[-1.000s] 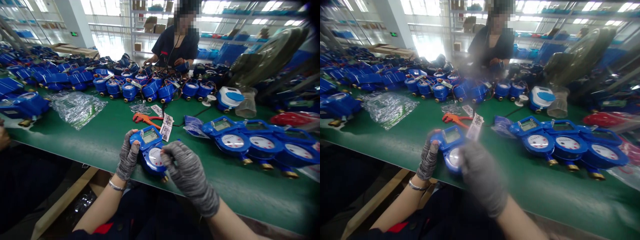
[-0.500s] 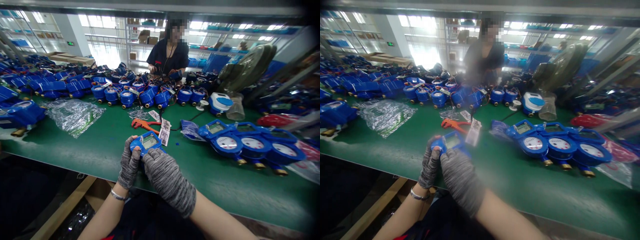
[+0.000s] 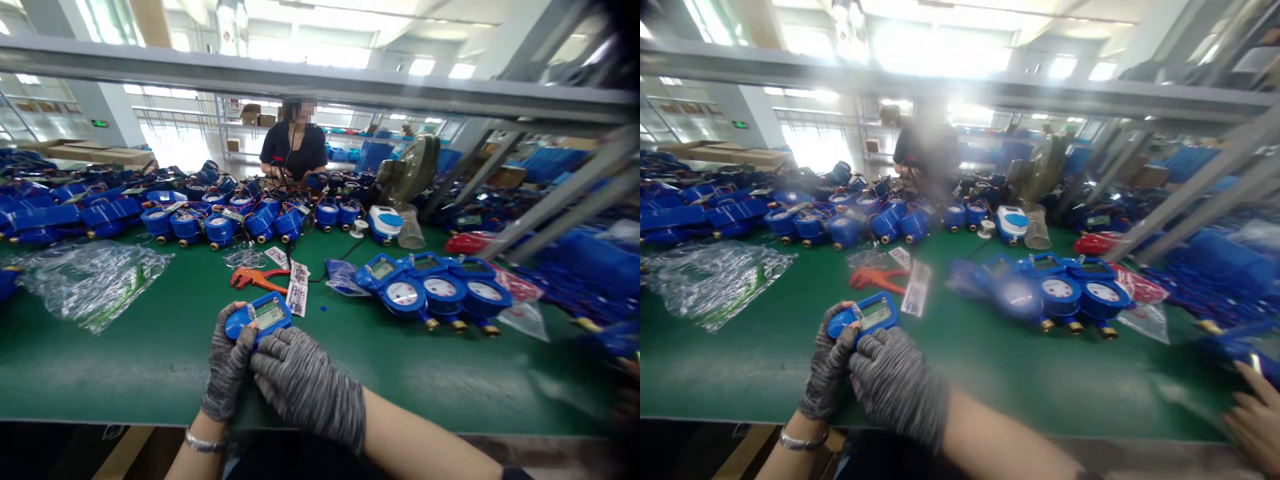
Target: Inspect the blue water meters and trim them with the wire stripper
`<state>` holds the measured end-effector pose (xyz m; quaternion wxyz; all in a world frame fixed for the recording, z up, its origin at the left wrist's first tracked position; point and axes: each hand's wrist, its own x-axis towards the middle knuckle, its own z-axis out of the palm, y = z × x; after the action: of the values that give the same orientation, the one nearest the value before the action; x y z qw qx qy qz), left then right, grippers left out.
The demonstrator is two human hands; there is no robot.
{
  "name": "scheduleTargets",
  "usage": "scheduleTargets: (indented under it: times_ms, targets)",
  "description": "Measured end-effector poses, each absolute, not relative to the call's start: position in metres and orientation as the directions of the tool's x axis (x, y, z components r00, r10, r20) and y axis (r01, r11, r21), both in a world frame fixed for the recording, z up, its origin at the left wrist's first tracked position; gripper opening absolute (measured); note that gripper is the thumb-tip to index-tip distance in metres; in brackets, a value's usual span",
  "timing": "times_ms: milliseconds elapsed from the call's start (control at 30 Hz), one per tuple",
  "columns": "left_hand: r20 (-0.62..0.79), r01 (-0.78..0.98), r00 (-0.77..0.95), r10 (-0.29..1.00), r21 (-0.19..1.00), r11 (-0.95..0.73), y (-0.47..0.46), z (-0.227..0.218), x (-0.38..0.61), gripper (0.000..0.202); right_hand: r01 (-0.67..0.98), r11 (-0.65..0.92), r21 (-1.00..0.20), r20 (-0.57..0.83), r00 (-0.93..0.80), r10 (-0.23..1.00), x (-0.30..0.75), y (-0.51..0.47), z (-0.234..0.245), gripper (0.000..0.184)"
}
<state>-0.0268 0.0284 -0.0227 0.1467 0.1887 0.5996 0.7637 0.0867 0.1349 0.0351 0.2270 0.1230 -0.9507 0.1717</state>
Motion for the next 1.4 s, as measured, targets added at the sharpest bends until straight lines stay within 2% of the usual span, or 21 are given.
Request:
scheduleTargets:
  times_ms: [33,67,133,167,233,300,333,400,500,600,700,767,900,967,1200,1400]
  targets:
    - [0.119,0.014,-0.88,0.461,0.974,-0.226,0.029,-0.024,-0.03,0.05,-0.28,0.883,-0.376,0.511,-0.858,-0.054,0.09,0.151,0.03,0.018]
    - [0.122,0.016,-0.871,0.476,0.975,-0.22,0.03,-0.024,-0.033,0.051,-0.191,0.862,-0.469,0.529,-0.843,0.101,0.095,0.169,0.022,0.019]
    - [0.108,-0.036,-0.831,0.546,0.969,-0.246,0.036,-0.024,-0.04,0.053,0.114,0.8,-0.589,0.501,-0.725,0.472,0.104,0.211,-0.001,0.022]
    - [0.098,-0.085,-0.793,0.601,0.959,-0.269,0.041,-0.022,-0.043,0.054,0.297,0.756,-0.583,0.44,-0.667,0.601,0.107,0.231,-0.014,0.023]
    - [0.081,-0.189,-0.684,0.725,0.94,-0.283,0.051,-0.016,-0.049,0.054,0.427,0.714,-0.554,0.364,-0.647,0.67,0.109,0.265,-0.039,0.023]
    - [0.065,-0.2,-0.589,0.805,0.954,-0.223,0.058,-0.007,-0.051,0.057,0.452,0.725,-0.519,0.31,-0.691,0.653,0.105,0.285,-0.057,0.024]
    - [0.07,-0.13,-0.595,0.801,0.975,-0.182,0.058,-0.003,-0.049,0.058,0.451,0.737,-0.503,0.291,-0.715,0.636,0.102,0.289,-0.063,0.024]
    - [0.153,0.125,-0.689,0.708,0.988,-0.093,0.053,0.002,-0.039,0.062,0.44,0.765,-0.471,0.263,-0.757,0.598,0.095,0.292,-0.066,0.023]
    - [0.399,0.494,-0.752,0.525,0.868,0.048,0.036,-0.004,-0.007,0.07,0.43,0.796,-0.426,0.229,-0.8,0.554,0.09,0.292,-0.063,0.017]
    - [0.491,0.632,-0.72,0.49,0.756,0.171,0.023,-0.02,0.03,0.082,0.441,0.811,-0.384,0.209,-0.814,0.541,0.09,0.294,-0.059,0.017]
    - [0.529,0.698,-0.688,0.496,0.67,0.253,0.019,-0.035,0.046,0.082,0.453,0.822,-0.345,0.207,-0.817,0.537,0.097,0.293,-0.057,0.018]
    - [0.542,0.734,-0.648,0.535,0.633,0.247,0.017,-0.038,0.04,0.079,0.468,0.824,-0.319,0.21,-0.813,0.543,0.106,0.29,-0.057,0.02]
    - [0.489,0.723,-0.562,0.667,0.682,0.109,0.012,-0.032,0.012,0.074,0.497,0.822,-0.277,0.183,-0.813,0.553,0.128,0.28,-0.055,0.022]
    - [0.47,0.711,-0.55,0.691,0.697,0.092,0.011,-0.029,0.006,0.07,0.499,0.823,-0.27,0.153,-0.822,0.548,0.134,0.276,-0.054,0.021]
    - [0.429,0.606,-0.676,0.599,0.787,0.121,0.013,-0.04,0.018,0.069,0.564,0.772,-0.294,0.068,-0.793,0.605,0.127,0.284,-0.042,0.019]
    - [0.444,0.607,-0.679,0.585,0.788,0.107,0.014,-0.043,0.018,0.066,0.563,0.749,-0.35,0.057,-0.785,0.617,0.123,0.287,-0.034,0.015]
